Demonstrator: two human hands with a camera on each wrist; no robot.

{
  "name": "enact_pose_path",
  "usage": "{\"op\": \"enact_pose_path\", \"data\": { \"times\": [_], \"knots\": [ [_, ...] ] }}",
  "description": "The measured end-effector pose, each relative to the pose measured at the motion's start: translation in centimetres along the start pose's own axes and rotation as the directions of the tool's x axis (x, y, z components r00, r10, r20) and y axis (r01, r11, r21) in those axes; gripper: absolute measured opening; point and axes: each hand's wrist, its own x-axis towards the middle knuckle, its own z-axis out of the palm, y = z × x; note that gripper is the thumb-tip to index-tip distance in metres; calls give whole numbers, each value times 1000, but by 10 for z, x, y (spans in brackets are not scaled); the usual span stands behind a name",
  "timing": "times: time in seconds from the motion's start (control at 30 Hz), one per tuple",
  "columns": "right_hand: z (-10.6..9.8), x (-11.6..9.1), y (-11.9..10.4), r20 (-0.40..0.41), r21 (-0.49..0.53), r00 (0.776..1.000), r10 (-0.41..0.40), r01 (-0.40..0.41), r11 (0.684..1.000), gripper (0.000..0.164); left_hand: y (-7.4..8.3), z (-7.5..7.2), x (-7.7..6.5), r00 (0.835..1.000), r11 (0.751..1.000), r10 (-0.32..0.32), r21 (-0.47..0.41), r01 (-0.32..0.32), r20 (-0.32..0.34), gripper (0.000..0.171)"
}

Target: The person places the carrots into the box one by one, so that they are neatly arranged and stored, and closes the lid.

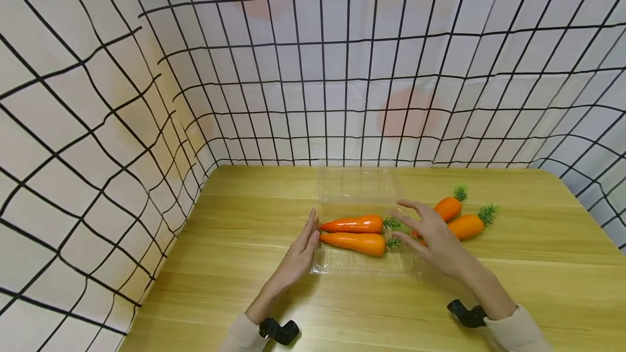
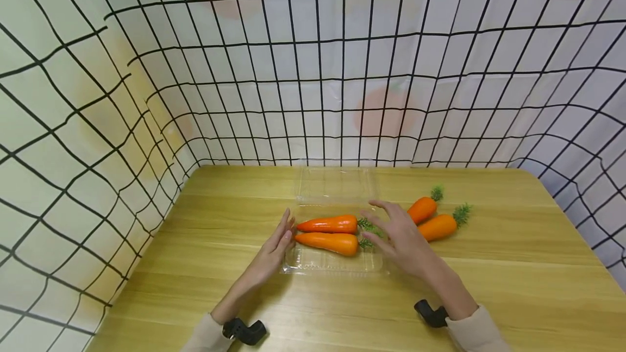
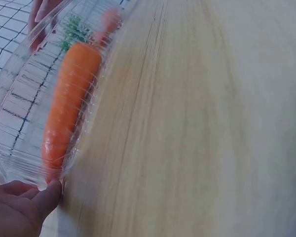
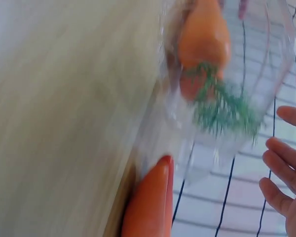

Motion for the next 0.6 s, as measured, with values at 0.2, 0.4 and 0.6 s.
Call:
{"op": "enact_pose_path", "data": {
  "times": [0.2, 0.4, 0.6],
  "knots": [
    [-22, -13, 18, -17, -5, 998, 54, -54, 999, 58, -1, -1, 0, 1000, 1000, -4, -9, 4, -2, 60],
    [-36, -28, 33, -26, -17, 992, 123, -124, 992, 56, 0, -2, -1, 1000, 1000, -4, -10, 4, 3, 60],
    [-43, -46, 46, -6, -20, 985, 174, -174, 985, 56, -1, 0, -1, 1000, 1000, -2, -10, 2, 11, 60]
  ]
}}
